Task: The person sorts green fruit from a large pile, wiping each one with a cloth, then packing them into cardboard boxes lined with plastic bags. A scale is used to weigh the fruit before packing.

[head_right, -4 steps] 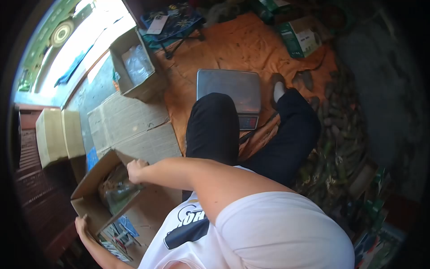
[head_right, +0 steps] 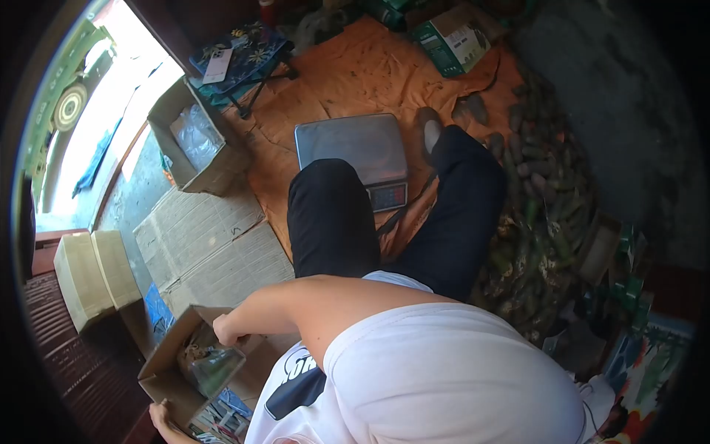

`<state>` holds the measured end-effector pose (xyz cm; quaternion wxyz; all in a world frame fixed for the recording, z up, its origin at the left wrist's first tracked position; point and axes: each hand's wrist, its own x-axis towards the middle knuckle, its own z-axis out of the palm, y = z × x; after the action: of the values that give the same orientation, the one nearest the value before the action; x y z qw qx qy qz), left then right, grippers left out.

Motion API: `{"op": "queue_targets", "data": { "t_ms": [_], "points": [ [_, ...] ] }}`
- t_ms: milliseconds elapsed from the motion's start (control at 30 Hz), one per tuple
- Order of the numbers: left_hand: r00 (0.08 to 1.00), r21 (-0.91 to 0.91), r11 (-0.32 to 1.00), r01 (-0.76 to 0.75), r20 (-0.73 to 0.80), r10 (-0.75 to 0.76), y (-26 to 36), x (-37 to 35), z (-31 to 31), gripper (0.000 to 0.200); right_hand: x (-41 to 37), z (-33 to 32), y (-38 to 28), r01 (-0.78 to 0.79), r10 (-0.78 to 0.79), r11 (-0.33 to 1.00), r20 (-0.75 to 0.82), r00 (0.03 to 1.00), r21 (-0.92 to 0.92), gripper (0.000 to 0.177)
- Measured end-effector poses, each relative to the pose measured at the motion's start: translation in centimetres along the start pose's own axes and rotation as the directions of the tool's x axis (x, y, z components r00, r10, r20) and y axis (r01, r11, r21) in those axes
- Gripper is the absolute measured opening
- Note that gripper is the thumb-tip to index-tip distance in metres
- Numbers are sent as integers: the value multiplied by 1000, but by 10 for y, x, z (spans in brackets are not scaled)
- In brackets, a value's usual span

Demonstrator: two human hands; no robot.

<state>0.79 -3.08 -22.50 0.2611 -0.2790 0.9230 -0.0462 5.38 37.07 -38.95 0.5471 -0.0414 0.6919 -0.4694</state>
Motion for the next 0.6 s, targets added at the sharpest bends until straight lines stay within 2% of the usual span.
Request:
{"op": "queue_targets", "data": {
  "t_ms": [67,133,167,233,267,367,433,500,567,600],
  "points": [
    [997,2,998,-59,53,59,51,22,64,37,10,-31,23,329,-330,944,-68,942,-15,28],
    [990,38,991,-130,57,128,97,34,105,38,-42,-69,30,504,-532,846,-236,813,-172,31],
    [983,53,983,-177,55,174,122,36,117,38,-113,-97,24,492,-575,817,-357,736,-302,33],
    [962,83,958,-274,34,272,169,39,133,38,-170,-117,30,478,-565,817,-612,553,-323,30],
    [945,99,940,-326,23,325,193,39,139,39,-194,-125,37,526,-558,794,-708,433,-304,27],
    [890,150,881,-448,-20,456,254,31,143,39,-280,-129,59,650,-491,681,-869,64,-337,19],
    [855,180,847,-501,-50,516,290,22,140,40,-332,-122,83,557,-457,656,-855,-245,-510,15],
    [820,221,815,-535,-97,564,322,16,134,40,-374,-114,117,452,-406,690,-820,-404,-565,13],
    [786,266,787,-557,-135,603,353,9,124,40,-416,-95,152,231,-378,800,-764,-524,-554,13],
    [772,289,777,-560,-159,615,368,5,119,41,-432,-83,172,232,-309,837,-777,-548,-496,14]
  ]
}}
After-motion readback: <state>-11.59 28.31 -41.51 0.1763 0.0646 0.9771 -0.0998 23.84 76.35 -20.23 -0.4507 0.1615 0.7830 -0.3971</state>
